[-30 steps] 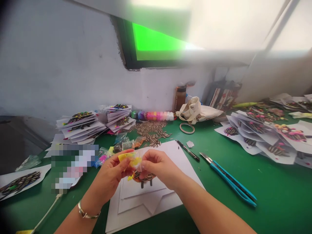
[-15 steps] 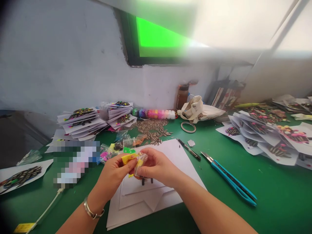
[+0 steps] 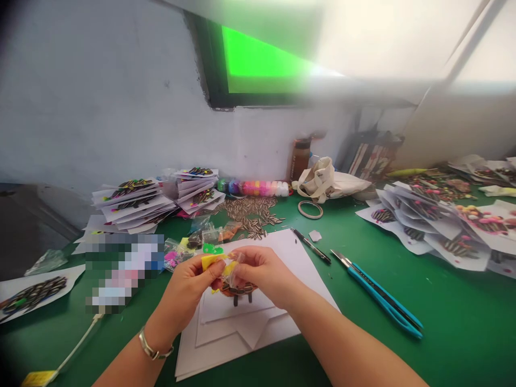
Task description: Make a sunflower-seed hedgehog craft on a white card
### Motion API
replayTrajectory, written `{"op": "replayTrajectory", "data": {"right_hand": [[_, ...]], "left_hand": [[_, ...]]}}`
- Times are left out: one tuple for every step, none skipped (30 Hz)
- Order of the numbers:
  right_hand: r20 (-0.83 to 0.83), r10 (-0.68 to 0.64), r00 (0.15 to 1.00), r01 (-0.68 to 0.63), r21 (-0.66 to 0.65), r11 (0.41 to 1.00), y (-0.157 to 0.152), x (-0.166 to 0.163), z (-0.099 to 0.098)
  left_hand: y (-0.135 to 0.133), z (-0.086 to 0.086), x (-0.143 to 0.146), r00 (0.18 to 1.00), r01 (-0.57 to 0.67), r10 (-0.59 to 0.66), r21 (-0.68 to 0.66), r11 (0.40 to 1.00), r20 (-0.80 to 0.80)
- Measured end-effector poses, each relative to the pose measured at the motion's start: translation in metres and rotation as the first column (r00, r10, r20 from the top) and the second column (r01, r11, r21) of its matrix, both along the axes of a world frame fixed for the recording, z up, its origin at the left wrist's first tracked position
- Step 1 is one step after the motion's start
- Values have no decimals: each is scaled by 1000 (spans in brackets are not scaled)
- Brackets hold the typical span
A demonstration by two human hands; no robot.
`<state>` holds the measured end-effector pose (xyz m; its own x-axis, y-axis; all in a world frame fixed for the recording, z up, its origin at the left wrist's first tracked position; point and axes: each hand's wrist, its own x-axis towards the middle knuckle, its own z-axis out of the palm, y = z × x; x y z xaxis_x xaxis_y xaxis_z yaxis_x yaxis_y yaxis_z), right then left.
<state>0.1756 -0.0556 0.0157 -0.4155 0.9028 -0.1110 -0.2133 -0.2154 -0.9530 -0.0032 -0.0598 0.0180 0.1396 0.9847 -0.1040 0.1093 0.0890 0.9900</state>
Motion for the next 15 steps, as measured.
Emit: {"op": "replayTrajectory", "data": {"right_hand": [[-17,17,1000,-17,0,1000,0,1,0],[-36,35,999,-35,-3,999,0,1,0],[-49,52,997,-52,-4,999,0,1,0],[-56,63,996,-63,-6,998,0,2,1],[-55,65,996,-65,-6,998,0,2,1],[-46,62,997,-62,-3,998,0,2,2],[-35,57,998,-56,3,998,0,2,3],[-25,51,998,-51,11,999,-1,2,4],[-17,51,999,-51,21,999,-2,2,4],[-13,60,998,-60,29,998,-2,1,5],[-11,71,997,-70,39,997,-3,0,5],[-3,74,997,-73,50,996,-4,-1,5],[19,64,998,-66,65,996,-5,-3,4],[54,44,998,-48,81,996,-5,-4,3],[99,14,995,-24,97,995,-6,-5,2]], "left_hand": [[0,0,0,1000,-6,6,-10,1000,17],[0,1,1,999,-9,10,-20,1000,37],[0,2,1,998,-8,10,-33,999,61],[-1,3,2,996,-2,6,-47,999,87],[-1,4,2,994,11,-5,-60,998,109],[-1,5,3,992,30,-21,-69,997,126],[-1,6,3,990,51,-40,-75,996,138],[-1,7,4,988,70,-58,-77,995,142],[-1,8,4,988,82,-70,-78,994,141],[-1,8,4,989,83,-73,-77,994,133],[-1,8,4,991,74,-65,-70,995,117],[-1,7,4,994,57,-51,-60,997,95],[-1,7,4,997,37,-33,-48,998,73],[-1,6,5,998,19,-17,-38,999,55],[-1,6,5,999,5,-4,-33,999,42]]}}
